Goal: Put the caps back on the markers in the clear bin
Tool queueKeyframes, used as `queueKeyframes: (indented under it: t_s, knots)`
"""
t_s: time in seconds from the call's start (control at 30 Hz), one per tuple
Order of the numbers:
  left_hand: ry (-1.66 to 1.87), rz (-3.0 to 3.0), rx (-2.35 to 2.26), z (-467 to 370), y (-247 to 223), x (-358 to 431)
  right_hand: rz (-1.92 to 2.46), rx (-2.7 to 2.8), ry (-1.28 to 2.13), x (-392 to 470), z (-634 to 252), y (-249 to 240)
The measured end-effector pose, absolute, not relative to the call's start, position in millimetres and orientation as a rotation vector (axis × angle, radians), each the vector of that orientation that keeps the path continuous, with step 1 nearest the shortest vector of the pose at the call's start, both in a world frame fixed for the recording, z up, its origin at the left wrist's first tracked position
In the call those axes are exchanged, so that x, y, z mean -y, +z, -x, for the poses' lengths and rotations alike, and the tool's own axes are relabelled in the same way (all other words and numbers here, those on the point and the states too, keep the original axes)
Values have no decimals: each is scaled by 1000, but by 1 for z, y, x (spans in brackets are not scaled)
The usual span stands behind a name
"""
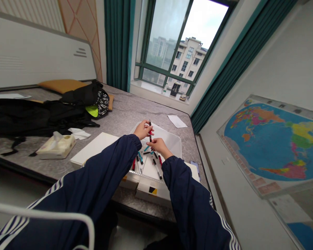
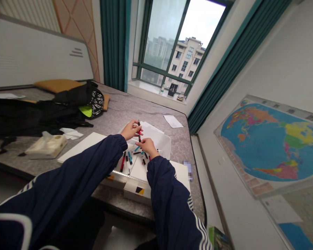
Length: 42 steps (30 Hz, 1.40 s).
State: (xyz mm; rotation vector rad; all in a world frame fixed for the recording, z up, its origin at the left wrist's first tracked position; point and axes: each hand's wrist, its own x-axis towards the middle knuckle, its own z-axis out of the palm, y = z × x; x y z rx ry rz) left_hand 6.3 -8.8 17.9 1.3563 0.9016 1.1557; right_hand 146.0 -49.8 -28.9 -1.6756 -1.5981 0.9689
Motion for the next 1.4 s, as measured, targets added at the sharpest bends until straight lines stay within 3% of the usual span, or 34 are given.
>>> queueKeyframes:
  t_s: [0.1, 0.33, 0.63, 0.83, 1.13, 1.4]
  knots:
    - [1154, -1356, -898, -6, 18, 9, 1716, 1630, 845, 50, -147, -28]
    - [1191, -1387, -944, -6, 14, 5, 1653, 1665, 1008, 51, -143, -28]
    - [1199, -1386, -983, -7, 12, 2, 1702, 1706, 863, 55, -145, -19]
    - [1225, -1403, -999, -7, 12, 2, 1641, 1712, 974, 51, -143, -24]
    - [1224, -1377, -993, -7, 14, 3, 1710, 1748, 733, 49, -150, -25]
    - [1237, -1440, -1017, -6, 12, 3, 1809, 1702, 931, 54, -146, -23]
